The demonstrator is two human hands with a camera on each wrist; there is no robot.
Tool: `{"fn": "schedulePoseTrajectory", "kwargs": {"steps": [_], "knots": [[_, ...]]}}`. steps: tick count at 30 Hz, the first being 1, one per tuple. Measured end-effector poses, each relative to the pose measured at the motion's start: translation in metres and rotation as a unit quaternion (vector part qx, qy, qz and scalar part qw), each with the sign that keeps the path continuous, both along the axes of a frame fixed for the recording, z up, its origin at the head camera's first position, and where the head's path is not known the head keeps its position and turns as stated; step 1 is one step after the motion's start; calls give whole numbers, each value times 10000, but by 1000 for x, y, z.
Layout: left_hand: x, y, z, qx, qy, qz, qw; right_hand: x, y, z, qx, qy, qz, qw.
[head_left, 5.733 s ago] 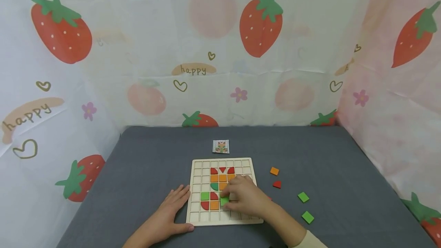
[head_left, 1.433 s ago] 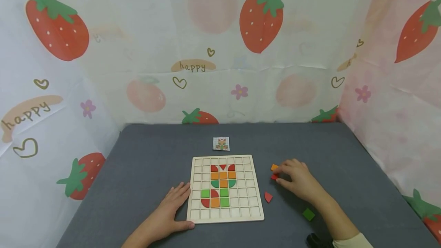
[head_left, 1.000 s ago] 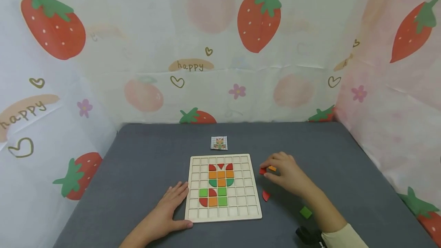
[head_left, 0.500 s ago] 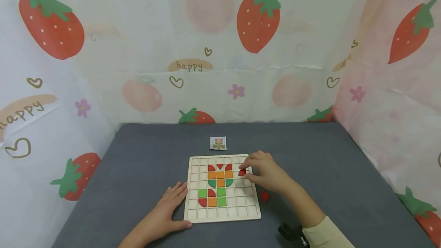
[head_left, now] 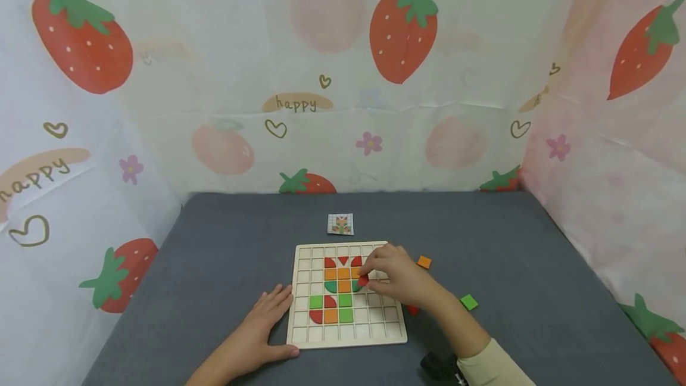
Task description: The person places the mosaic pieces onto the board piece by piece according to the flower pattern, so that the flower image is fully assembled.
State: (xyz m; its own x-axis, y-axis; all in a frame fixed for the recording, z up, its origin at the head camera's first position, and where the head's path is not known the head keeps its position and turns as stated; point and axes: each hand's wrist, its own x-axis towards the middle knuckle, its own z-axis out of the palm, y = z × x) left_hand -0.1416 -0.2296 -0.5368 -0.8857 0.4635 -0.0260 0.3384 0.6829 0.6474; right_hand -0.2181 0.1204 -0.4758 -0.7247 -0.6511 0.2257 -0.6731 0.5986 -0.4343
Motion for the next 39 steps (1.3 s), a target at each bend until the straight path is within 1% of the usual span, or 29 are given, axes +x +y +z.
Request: {"fn": "schedulePoseTrajectory", "kwargs": {"steps": [4,7,10,15,21,28,35,39], "knots": [[-1,1,2,-33,-48,15,10000,-1,-2,-5,101,56,100,9999],[-2,1,2,-62,-94,11,9999,0,-3,-9,134,-35,142,9998],[-2,1,2,-78,-102,3,9999,0,-5,-13,178,-118,164,9996],[-1,0,0,-32,-66,-8,10000,1,-8,-18,376,-118,195,9990],[-1,1,0,-28,-56,1,10000,4,-11,-19,620,-215,206,9976],[-3,1,1,-47,-63,13,10000,4,-9,-20,623,-219,221,9976],[-2,0,-2,30,-83,0,10000,2,-7,-25,512,-388,322,9974],[-2,0,-2,60,-94,14,9999,0,-6,-25,470,-419,394,9972]]}}
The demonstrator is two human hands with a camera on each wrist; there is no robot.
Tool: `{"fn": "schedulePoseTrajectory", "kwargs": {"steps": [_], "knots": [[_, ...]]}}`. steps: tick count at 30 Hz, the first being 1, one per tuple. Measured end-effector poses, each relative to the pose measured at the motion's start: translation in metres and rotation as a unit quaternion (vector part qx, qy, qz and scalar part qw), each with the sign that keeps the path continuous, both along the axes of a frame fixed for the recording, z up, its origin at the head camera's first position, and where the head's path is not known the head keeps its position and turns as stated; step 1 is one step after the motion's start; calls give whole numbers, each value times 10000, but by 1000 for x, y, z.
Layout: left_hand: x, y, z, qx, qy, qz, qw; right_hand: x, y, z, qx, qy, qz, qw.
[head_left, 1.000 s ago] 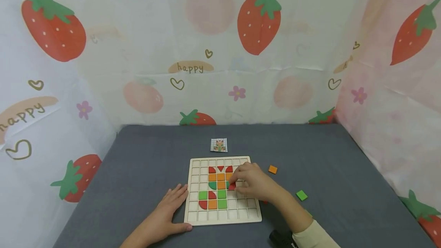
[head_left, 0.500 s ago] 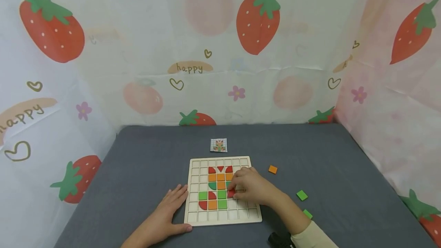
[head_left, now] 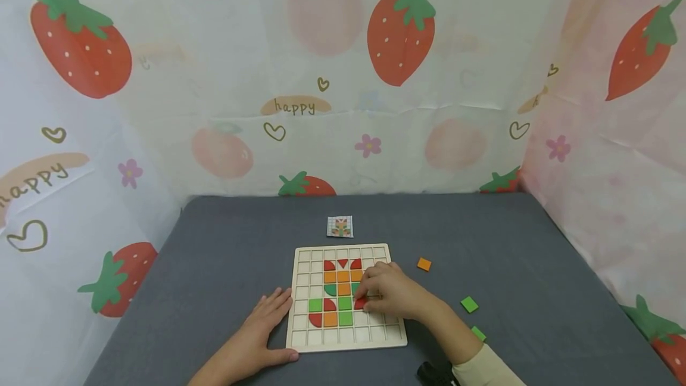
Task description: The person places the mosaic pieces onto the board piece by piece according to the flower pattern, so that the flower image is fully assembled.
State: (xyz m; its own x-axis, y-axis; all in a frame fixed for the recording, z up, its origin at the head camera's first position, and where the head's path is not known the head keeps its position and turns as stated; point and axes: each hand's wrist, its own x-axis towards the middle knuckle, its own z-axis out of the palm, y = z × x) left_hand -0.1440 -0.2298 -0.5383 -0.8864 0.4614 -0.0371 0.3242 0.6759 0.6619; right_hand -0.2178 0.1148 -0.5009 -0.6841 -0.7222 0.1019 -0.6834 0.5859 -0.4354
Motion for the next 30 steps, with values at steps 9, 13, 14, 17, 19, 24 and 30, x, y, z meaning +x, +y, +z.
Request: {"fn": "schedulePoseTrajectory", "kwargs": {"steps": [9,13,14,17,19,24,30], "knots": [[-1,-1,3,-56,2,5,10000,-4,0,-1,126,-101,-36,9999],[-1,-1,2,-89,36,21,10000,-5,-1,-3,110,-79,-8,9999],[-1,-1,2,-92,43,22,9999,-5,-1,-4,95,-78,-4,9999],[-1,0,2,-90,62,18,9999,-6,-1,-4,79,-94,0,9999],[0,0,2,-85,77,13,9999,-6,0,-4,88,-101,7,9999],[0,0,1,-66,70,13,10000,-5,2,-5,91,-88,85,9999],[1,1,2,-50,-9,-7,10000,-4,3,-5,-8,-99,176,9998]]}}
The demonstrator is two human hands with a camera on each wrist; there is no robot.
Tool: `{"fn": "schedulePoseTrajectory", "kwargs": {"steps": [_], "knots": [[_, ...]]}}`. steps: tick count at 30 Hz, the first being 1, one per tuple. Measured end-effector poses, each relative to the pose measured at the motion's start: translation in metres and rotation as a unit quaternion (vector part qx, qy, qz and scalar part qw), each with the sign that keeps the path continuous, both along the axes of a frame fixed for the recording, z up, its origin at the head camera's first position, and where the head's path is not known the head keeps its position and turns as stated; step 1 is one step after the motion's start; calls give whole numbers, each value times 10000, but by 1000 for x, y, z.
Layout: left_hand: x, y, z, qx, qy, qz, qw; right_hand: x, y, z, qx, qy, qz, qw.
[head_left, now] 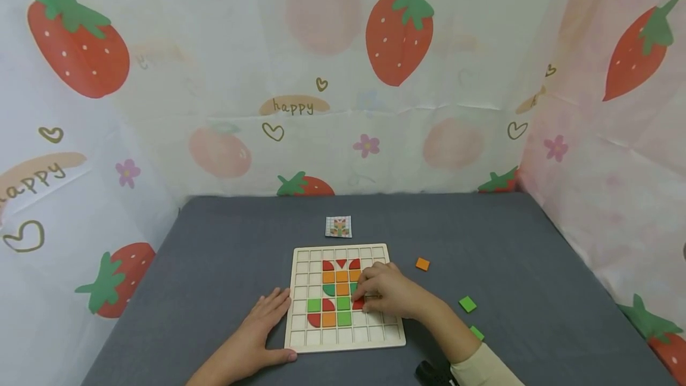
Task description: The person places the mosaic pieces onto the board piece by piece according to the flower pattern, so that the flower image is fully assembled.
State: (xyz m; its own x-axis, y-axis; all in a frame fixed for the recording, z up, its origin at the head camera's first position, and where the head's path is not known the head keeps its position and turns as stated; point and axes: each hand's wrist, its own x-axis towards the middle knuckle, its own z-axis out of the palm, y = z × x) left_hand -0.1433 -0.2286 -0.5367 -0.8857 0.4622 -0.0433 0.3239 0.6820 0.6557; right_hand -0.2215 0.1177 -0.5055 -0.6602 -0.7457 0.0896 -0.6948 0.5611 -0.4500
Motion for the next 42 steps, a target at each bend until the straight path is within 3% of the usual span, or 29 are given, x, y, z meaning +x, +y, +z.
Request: {"fn": "schedulePoseTrajectory", "kwargs": {"steps": [12,21,32,42], "knots": [[0,-2,-2,-54,-146,62,9999,2,1,6,79,79,-46,9999],[-2,-1,-3,-64,-182,73,9998,0,24,34,-264,506,-536,9969],[-3,-1,-2,-97,-76,72,9999,1,81,56,-343,1175,-1179,9854],[-4,0,-1,-61,-41,-1,10000,16,137,49,-102,1360,-1403,9807]]}}
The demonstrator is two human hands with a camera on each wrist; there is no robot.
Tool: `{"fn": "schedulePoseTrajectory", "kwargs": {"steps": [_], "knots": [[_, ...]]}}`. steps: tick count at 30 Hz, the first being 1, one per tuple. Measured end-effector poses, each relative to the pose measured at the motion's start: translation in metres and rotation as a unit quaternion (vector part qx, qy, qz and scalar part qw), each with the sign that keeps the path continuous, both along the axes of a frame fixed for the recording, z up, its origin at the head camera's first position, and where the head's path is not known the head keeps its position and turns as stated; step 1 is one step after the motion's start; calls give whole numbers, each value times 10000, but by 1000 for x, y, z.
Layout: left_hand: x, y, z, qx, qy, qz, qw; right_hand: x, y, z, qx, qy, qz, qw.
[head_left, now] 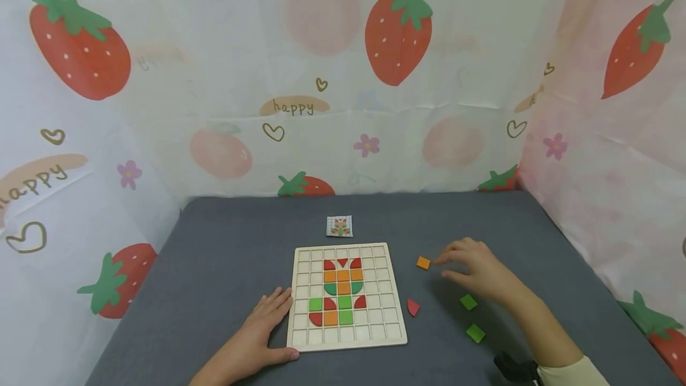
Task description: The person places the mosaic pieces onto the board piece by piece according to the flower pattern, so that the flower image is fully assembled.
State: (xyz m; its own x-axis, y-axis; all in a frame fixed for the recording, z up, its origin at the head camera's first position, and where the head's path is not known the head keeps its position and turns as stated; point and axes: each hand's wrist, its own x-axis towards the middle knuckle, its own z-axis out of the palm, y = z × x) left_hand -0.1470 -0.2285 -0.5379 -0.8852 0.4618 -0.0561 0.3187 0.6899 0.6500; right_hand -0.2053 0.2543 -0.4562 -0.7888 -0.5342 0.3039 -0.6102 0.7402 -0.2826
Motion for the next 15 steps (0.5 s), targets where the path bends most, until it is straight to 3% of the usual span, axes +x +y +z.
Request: {"fn": "schedulePoseTrajectory", "kwargs": {"steps": [8,15], "knots": [[2,-1,-2,-2,-100,76,9999,12,32,-14,-55,-340,-72,9994],[2,-1,-1,53,33,36,10000,18,52,-24,-82,-791,2,9968]]}}
